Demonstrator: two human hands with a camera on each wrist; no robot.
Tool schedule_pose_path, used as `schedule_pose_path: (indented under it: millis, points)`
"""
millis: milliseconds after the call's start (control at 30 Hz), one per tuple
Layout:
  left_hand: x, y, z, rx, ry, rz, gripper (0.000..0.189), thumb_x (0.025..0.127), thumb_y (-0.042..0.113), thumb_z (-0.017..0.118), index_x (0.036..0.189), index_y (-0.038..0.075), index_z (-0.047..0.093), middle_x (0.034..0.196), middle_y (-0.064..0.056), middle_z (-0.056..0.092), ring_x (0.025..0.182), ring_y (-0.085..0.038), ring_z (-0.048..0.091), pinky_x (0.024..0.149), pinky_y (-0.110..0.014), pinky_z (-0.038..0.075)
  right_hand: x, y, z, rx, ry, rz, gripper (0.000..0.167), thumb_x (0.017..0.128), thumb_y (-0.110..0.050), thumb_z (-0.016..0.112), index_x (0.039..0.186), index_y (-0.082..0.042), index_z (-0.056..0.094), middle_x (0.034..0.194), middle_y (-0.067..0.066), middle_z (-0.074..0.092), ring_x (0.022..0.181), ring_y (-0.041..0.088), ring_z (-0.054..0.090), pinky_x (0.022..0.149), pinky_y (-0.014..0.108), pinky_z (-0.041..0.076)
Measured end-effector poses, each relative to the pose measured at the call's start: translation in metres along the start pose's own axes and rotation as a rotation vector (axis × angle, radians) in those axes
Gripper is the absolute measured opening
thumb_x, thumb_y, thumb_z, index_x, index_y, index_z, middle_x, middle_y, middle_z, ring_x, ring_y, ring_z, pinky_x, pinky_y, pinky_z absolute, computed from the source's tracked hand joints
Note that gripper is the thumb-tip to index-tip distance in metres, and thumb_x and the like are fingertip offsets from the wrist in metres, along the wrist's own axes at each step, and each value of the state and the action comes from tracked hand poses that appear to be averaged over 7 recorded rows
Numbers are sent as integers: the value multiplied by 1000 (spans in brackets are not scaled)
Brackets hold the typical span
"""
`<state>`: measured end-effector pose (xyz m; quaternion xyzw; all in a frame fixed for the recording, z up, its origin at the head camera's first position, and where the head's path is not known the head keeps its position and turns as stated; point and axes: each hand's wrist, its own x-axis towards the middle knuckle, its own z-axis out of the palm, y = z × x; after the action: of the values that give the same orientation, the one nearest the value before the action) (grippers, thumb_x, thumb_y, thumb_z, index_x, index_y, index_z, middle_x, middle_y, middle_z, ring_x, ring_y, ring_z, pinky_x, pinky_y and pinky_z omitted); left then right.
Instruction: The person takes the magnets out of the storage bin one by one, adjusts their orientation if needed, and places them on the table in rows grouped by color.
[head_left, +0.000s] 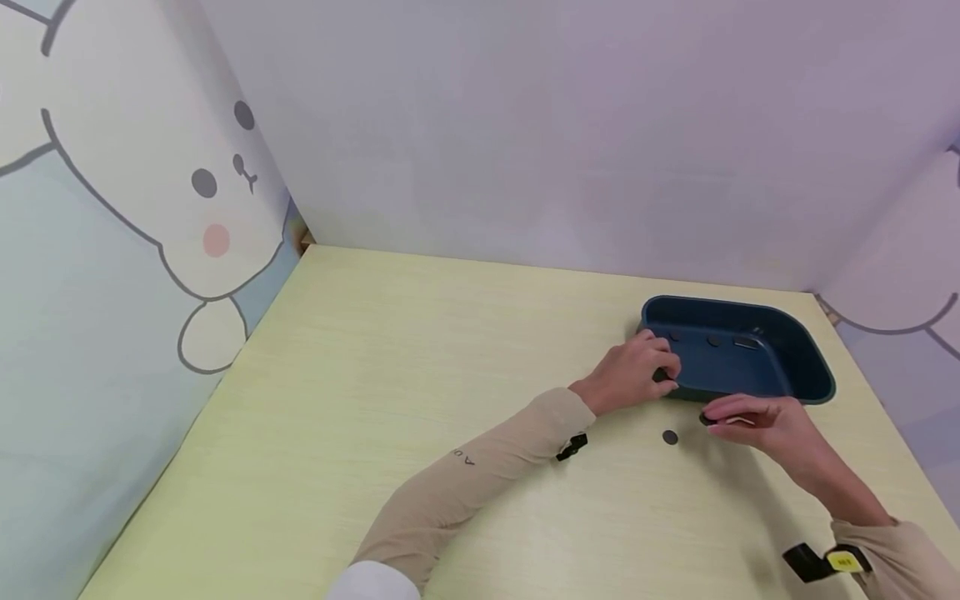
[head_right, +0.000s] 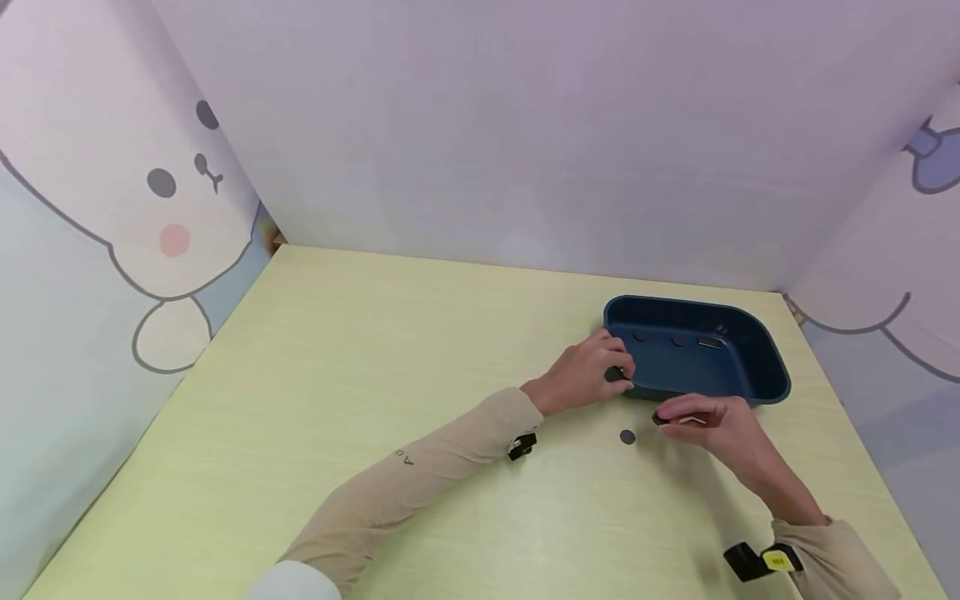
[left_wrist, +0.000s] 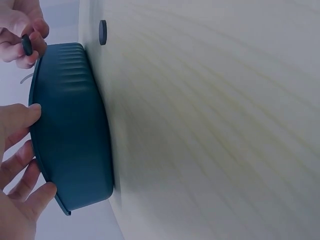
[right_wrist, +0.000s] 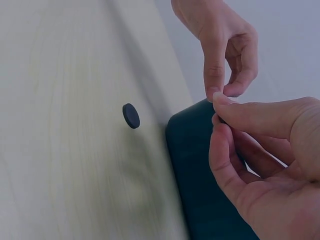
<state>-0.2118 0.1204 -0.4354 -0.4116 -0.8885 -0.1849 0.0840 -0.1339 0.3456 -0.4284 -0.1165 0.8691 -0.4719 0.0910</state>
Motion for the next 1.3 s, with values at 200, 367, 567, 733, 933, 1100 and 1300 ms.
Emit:
schedule_pose_path:
  millis: [200,367,567,733,933,1100,1300]
  points:
    - [-1,0,0,6,-4,-1,12,90,35,65,93,25,70,92,12,56,90,-5,44,70,-8,39,1,3,3,15,-9,-21,24,82,-5,73,103,5,69,101,-4,70,95,-4,60,69,22,52]
    - [-1,-1,0,6,-4,-1,12,90,35,65,93,25,70,92,12,56,90,-5,44,70,-8,39,1,6,6,30,-18,-47,23,81,-3,73,102,6,69,101,-2,70,94,-1,61,68,22,52]
    - [-1,-1,1,5,0,-4,11,90,35,65,92,25,70,92,12,55,90,-5,44,69,-8,39,0,8,9,44,-37,-49,22,81,-2,72,102,6,69,102,-1,70,95,-1,61,70,22,52]
    - [-1,-1,1,1,-5,-4,11,90,35,65,92,25,69,92,12,56,91,-5,44,69,-8,39,-2,8,13,33,-31,-26,22,82,-5,73,102,4,70,102,-2,70,94,-2,61,69,22,52]
    - [0,-1,1,-7,0,-3,11,90,35,65,92,25,70,93,11,56,91,-5,44,68,-8,39,-4,13,14,18,-29,-8,23,81,-7,74,102,3,70,101,-2,70,93,-2,62,70,21,52]
    - [0,-2,1,-7,3,1,11,90,35,65,91,25,69,93,11,56,91,-5,43,68,-8,39,-7,18,13,31,-25,-18,23,80,-3,74,101,4,70,101,-4,70,92,-2,62,70,20,52]
    - [1,-1,0,-22,4,-4,11,89,34,66,91,24,70,95,9,58,90,-6,43,67,-9,39,-7,24,11,43,-24,-39,22,79,0,74,99,5,70,100,-4,70,92,-2,62,69,19,51]
